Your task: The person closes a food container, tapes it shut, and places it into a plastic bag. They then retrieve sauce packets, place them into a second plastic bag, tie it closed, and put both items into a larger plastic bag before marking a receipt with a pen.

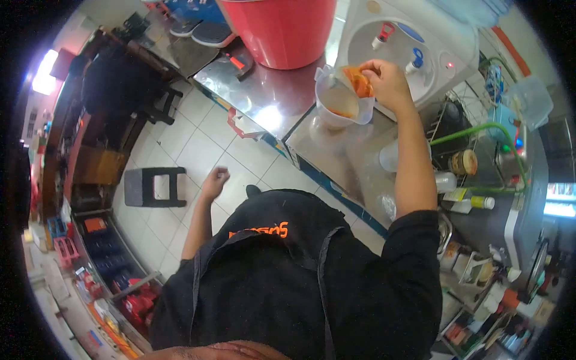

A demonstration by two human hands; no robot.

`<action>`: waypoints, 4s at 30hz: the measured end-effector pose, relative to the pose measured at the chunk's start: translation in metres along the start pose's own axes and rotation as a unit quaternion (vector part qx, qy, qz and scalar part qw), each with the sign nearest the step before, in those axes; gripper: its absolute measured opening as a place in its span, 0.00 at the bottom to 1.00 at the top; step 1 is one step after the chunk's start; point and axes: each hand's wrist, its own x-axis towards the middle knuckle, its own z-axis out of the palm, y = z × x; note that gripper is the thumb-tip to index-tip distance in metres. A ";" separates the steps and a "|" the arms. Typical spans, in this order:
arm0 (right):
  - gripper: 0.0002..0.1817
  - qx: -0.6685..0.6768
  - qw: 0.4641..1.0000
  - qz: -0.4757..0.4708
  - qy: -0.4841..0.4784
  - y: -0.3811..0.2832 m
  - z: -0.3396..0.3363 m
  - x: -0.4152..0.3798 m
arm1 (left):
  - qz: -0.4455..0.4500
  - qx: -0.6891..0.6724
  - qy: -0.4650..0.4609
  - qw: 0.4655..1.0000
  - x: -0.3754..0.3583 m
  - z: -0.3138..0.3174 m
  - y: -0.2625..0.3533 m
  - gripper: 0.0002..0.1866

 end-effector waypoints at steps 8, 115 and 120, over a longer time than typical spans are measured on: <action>0.07 0.334 0.916 -0.144 -0.172 -0.130 0.058 -0.031 | 0.310 -0.400 -0.235 0.830 -0.029 -0.046 0.253 0.45; 0.08 -0.184 0.938 -0.051 -0.289 0.068 0.068 0.054 | -0.041 -0.619 0.107 0.777 -0.014 -0.027 0.179 0.18; 0.09 -0.301 0.857 -0.006 -0.418 0.068 0.097 0.044 | -0.056 -0.620 0.114 0.774 -0.014 -0.023 0.185 0.18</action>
